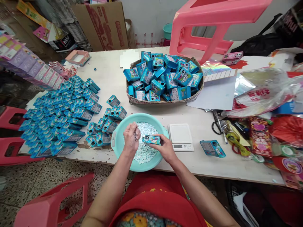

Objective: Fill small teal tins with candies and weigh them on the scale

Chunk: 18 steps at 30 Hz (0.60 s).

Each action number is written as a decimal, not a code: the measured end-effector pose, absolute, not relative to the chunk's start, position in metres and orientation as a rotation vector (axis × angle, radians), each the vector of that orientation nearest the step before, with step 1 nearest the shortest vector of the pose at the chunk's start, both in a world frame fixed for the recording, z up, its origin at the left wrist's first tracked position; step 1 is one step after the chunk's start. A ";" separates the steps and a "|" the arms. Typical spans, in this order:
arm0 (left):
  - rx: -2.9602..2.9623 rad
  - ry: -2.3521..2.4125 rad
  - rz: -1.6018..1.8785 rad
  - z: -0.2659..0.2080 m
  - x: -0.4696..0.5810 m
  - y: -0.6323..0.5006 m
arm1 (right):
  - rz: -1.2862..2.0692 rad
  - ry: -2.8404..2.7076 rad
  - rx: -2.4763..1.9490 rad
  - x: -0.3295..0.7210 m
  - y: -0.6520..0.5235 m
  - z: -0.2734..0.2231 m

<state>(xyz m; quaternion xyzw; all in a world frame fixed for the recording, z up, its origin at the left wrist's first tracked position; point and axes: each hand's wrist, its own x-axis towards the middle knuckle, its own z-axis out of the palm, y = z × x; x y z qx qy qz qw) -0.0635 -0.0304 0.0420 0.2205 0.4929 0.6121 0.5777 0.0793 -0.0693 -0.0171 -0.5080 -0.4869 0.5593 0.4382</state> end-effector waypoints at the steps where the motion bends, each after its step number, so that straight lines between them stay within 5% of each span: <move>1: 0.507 1.164 1.439 0.039 -0.069 -0.030 | 1.408 -1.185 -1.255 0.081 -0.069 -0.018; 5: 0.646 1.462 1.314 0.004 -0.084 -0.032 | 1.367 -1.246 -1.238 0.082 -0.066 -0.015; 10: 1.478 1.902 0.511 -0.050 -0.077 -0.042 | 1.327 -1.173 -1.161 0.105 -0.065 0.005; 18: 2.077 1.631 0.012 -0.062 -0.026 -0.071 | 0.824 -0.926 -1.508 0.188 -0.054 -0.041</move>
